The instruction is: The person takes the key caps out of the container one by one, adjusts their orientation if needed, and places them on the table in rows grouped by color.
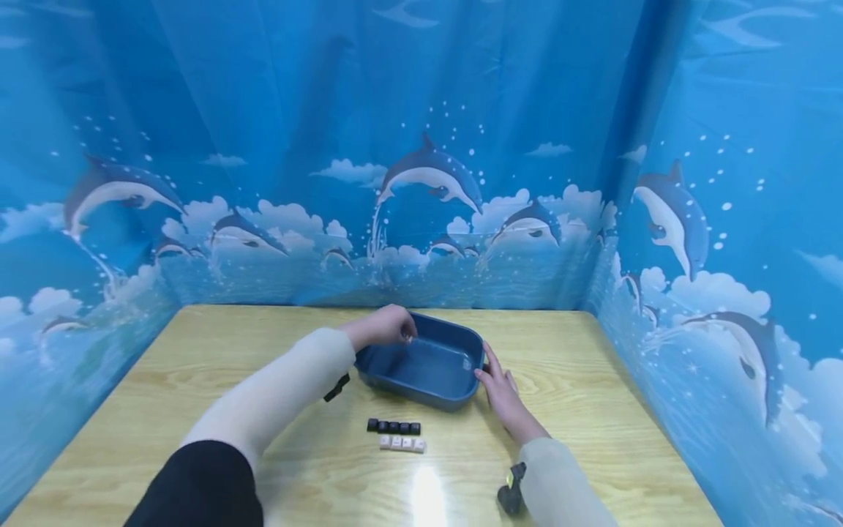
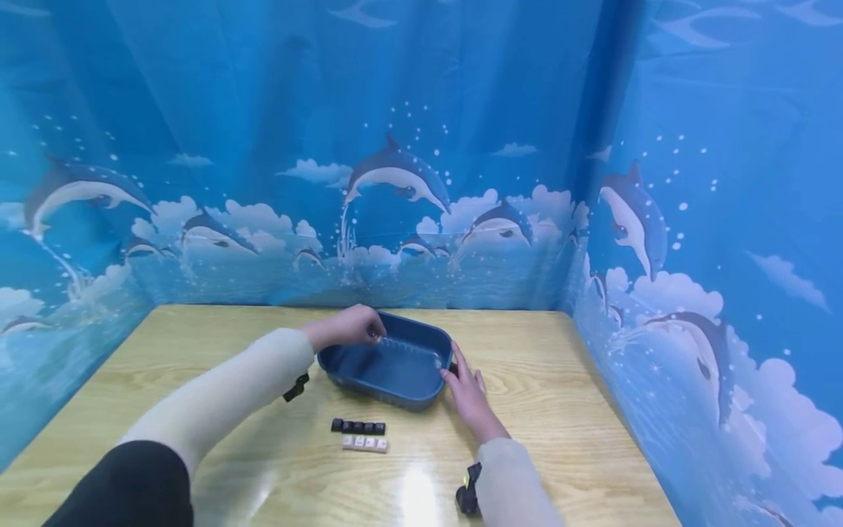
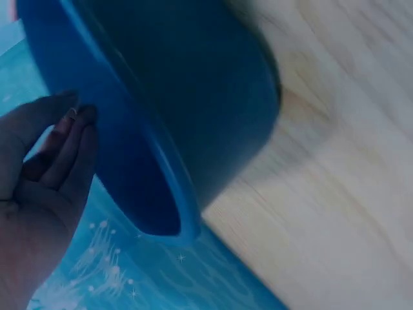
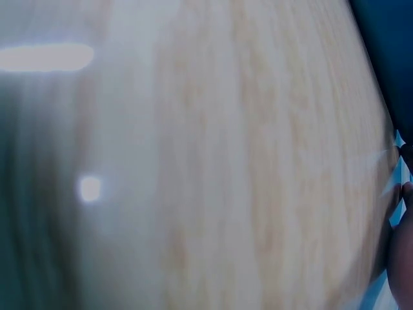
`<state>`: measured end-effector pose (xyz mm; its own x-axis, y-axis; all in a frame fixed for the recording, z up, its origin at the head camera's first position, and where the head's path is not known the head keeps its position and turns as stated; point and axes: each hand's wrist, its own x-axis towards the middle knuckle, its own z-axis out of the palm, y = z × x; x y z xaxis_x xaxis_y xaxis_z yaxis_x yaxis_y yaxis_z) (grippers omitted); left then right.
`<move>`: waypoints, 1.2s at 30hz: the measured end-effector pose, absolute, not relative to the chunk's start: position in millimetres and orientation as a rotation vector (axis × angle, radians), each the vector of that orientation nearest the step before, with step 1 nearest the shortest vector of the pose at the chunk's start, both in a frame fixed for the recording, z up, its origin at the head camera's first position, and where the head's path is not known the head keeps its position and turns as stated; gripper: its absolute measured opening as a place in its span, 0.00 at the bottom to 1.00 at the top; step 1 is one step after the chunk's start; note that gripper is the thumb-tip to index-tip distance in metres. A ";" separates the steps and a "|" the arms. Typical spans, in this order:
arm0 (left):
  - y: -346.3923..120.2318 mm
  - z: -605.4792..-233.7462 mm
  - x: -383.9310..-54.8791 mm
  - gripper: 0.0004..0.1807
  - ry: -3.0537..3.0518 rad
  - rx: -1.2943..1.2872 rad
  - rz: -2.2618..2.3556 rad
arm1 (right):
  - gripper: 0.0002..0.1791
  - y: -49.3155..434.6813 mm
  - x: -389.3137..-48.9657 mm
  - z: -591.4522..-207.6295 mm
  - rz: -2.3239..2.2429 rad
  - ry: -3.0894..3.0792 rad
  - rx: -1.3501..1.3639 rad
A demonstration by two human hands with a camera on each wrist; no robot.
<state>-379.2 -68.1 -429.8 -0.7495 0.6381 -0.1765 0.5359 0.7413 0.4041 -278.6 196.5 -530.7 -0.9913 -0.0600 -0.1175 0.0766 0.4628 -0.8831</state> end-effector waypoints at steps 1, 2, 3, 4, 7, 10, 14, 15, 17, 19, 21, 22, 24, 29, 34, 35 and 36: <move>-69.2 -427.6 -377.1 0.11 2.644 0.879 0.524 | 0.36 196.1 -278.5 -530.0 -1.561 2.571 0.018; -70.4 -425.7 -374.8 0.11 2.651 0.845 0.573 | 0.36 195.8 -278.3 -529.9 -1.559 2.569 0.018; -71.6 -423.9 -372.2 0.12 2.655 0.807 0.624 | 0.36 195.6 -278.0 -529.3 -1.561 2.564 0.024; -72.9 -422.2 -369.5 0.12 2.659 0.770 0.677 | 0.36 195.5 -277.7 -528.9 -1.560 2.563 0.025; -77.3 -418.8 -359.9 0.11 2.668 0.649 0.864 | 0.37 195.6 -277.0 -527.8 -1.555 2.566 0.015; -82.7 -418.4 -349.3 0.10 2.668 0.540 1.031 | 0.36 195.7 -277.1 -527.7 -1.548 2.568 0.000; -89.9 -419.2 -336.8 0.12 2.658 0.442 1.188 | 0.37 195.8 -278.3 -528.2 -1.546 2.561 -0.006; -91.3 -419.5 -334.1 0.13 2.656 0.428 1.217 | 0.37 196.0 -278.7 -528.8 -1.548 2.557 -0.001; -93.6 -419.2 -327.7 0.12 2.650 0.398 1.266 | 0.37 196.6 -278.6 -529.0 -1.544 2.561 0.001; -95.9 -419.4 -320.3 0.12 2.655 0.376 1.300 | 0.37 197.1 -278.6 -529.4 -1.542 2.561 0.006; -98.4 -420.1 -312.0 0.12 2.657 0.344 1.331 | 0.36 196.9 -278.5 -529.4 -1.540 2.563 0.011; -99.8 -420.4 -307.2 0.11 2.653 0.321 1.352 | 0.36 196.7 -278.5 -529.0 -1.538 2.564 0.009; -102.6 -421.6 -297.5 0.11 2.652 0.268 1.397 | 0.37 196.2 -278.8 -528.5 -1.540 2.556 0.004; -107.3 -425.7 -274.6 0.12 2.628 0.162 1.550 | 0.36 196.4 -278.3 -527.6 -1.539 2.569 -0.029; -112.9 -432.2 -253.0 0.13 2.574 0.048 1.741 | 0.36 197.6 -278.8 -527.8 -1.537 2.595 -0.065; -114.3 -433.7 -248.6 0.12 2.566 0.021 1.769 | 0.36 197.8 -279.0 -527.9 -1.536 2.592 -0.066; -115.8 -434.8 -244.1 0.12 2.559 -0.004 1.791 | 0.36 197.8 -279.3 -528.1 -1.535 2.588 -0.070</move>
<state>-244.1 -115.8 -434.8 -0.9998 0.0082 -0.0160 -0.0122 0.3425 0.9394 -279.3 197.8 -528.1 -0.9903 -0.1065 -0.0893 0.0273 0.4812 -0.8762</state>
